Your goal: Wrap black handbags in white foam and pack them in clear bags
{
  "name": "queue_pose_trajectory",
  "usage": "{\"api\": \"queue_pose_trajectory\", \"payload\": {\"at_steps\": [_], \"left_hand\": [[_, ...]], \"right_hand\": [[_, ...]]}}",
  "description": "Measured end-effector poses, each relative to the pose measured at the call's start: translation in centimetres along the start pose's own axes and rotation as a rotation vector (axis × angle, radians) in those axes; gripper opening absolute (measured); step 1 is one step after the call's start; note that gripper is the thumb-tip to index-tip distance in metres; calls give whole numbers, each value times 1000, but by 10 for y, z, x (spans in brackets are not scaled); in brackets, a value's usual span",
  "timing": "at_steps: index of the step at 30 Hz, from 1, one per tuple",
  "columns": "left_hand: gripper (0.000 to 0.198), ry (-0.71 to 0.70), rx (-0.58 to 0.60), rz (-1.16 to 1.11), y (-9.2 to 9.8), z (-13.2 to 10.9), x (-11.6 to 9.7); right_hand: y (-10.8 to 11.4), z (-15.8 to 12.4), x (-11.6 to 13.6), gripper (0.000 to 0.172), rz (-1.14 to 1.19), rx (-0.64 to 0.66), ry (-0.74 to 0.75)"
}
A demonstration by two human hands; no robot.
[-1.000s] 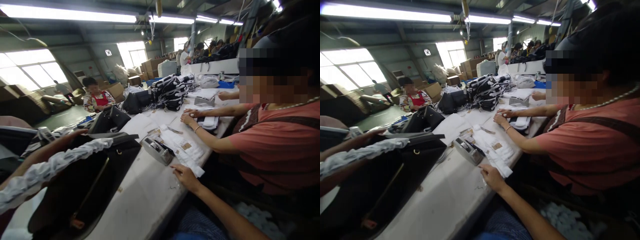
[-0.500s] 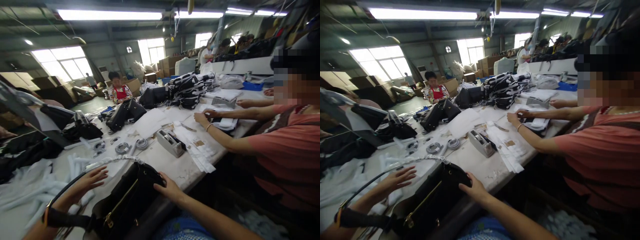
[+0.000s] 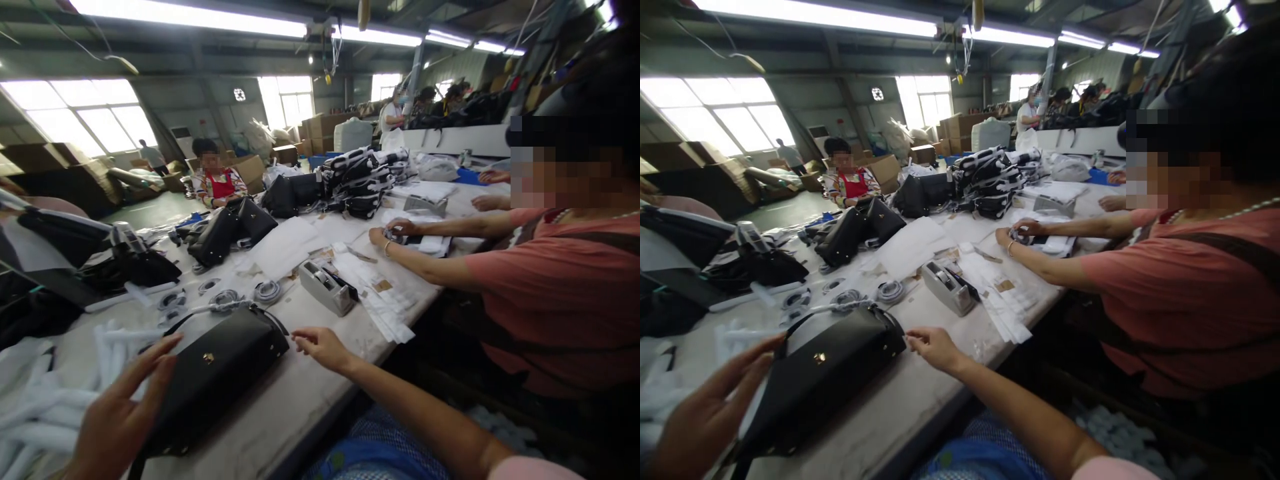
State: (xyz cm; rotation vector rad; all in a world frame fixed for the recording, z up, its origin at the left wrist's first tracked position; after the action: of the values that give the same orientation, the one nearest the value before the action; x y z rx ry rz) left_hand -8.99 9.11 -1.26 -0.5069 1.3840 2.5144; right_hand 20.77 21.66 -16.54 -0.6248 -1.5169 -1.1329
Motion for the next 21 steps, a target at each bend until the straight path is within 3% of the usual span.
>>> {"api": "queue_pose_trajectory", "payload": {"at_steps": [2,4,8,11,15,21], "left_hand": [[49,-212,116,-66,-35,-12,-35],[49,-342,153,-37,-68,-26,-49],[54,-457,140,94,-123,-52,-42],[58,-433,123,121,-143,-67,-34],[63,-363,86,102,-150,-74,-37],[63,-283,41,71,-153,-73,-43]], "right_hand": [[43,3,-5,32,-104,-83,38],[93,7,-14,29,-230,-188,61],[194,9,-40,26,-505,-347,40],[247,8,-64,31,-685,-387,-8],[270,18,-95,46,-854,-277,-37],[264,47,-128,64,-988,2,-17]]}}
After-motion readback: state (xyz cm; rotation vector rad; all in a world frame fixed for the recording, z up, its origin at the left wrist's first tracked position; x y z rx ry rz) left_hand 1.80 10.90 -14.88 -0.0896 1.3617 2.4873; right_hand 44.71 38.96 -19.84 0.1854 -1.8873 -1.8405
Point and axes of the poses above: each hand's wrist, its own z-axis towards the middle knuckle, its own y-axis out of the back of the hand, x = y × z, the point moved 6 cm from there along z, towards the middle knuckle, and after that the axes turned 7 degrees about -z, right-handed, at the moved point
